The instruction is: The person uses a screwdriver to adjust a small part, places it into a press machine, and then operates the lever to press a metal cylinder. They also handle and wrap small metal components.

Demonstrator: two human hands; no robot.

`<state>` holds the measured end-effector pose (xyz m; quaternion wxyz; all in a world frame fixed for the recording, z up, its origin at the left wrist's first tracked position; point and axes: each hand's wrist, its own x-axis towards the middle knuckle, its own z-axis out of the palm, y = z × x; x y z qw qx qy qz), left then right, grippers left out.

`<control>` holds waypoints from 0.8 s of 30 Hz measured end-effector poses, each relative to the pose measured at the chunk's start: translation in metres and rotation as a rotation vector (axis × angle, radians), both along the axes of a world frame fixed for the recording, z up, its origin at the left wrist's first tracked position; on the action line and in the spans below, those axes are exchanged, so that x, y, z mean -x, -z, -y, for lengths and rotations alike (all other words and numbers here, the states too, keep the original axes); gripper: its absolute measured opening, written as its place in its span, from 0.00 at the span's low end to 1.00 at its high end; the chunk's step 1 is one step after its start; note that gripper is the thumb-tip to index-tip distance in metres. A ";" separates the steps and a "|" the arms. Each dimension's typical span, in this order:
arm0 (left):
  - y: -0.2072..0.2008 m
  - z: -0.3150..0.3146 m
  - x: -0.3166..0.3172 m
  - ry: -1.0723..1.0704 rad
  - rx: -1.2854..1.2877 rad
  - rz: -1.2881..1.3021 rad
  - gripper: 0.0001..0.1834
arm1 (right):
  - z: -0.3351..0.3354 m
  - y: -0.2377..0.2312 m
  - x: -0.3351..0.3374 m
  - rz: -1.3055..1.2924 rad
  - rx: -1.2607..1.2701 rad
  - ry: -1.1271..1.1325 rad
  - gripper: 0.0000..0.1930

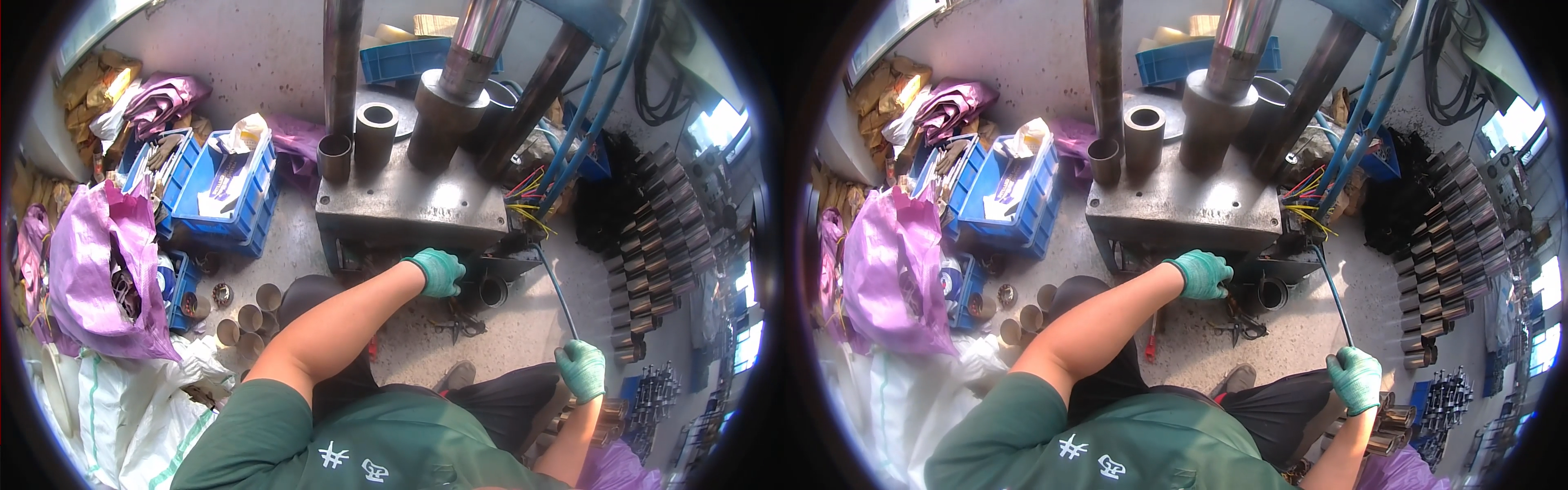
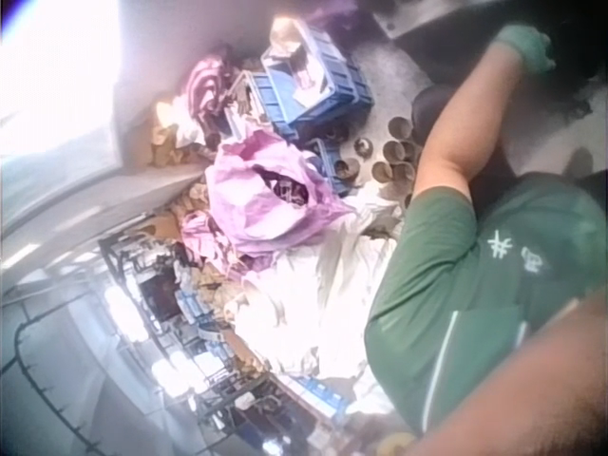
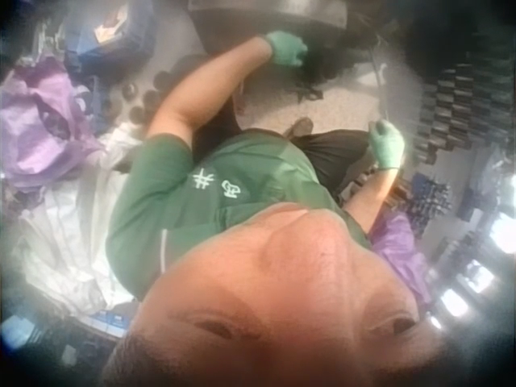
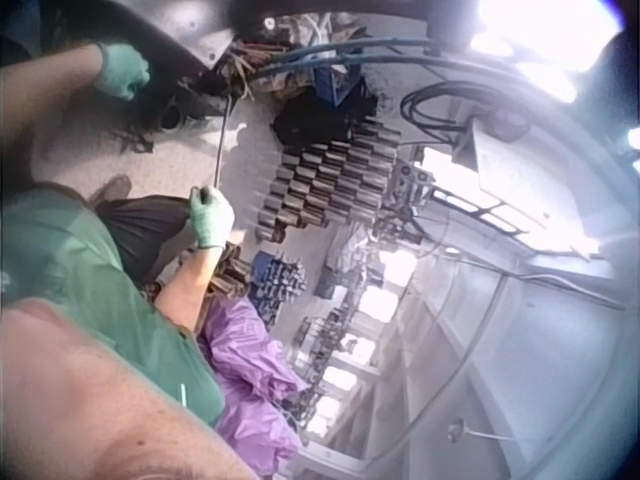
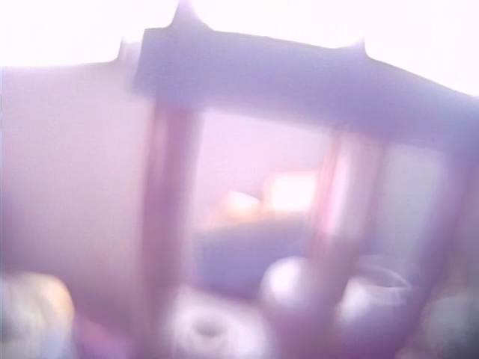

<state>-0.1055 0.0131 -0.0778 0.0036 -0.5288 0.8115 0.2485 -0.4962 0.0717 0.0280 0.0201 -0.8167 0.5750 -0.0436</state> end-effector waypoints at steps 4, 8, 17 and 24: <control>0.001 -0.001 -0.001 -0.004 0.009 -0.008 0.24 | -0.001 -0.002 -0.002 0.009 0.000 0.006 0.13; -0.003 -0.002 0.000 -0.007 -0.003 0.008 0.24 | 0.001 -0.001 0.000 0.020 -0.005 0.007 0.13; -0.004 -0.004 0.000 0.001 -0.005 0.009 0.24 | 0.010 -0.015 0.001 0.065 -0.095 -0.019 0.11; -0.005 -0.002 0.004 0.003 -0.022 0.014 0.24 | 0.038 -0.053 0.008 0.155 -0.197 -0.148 0.12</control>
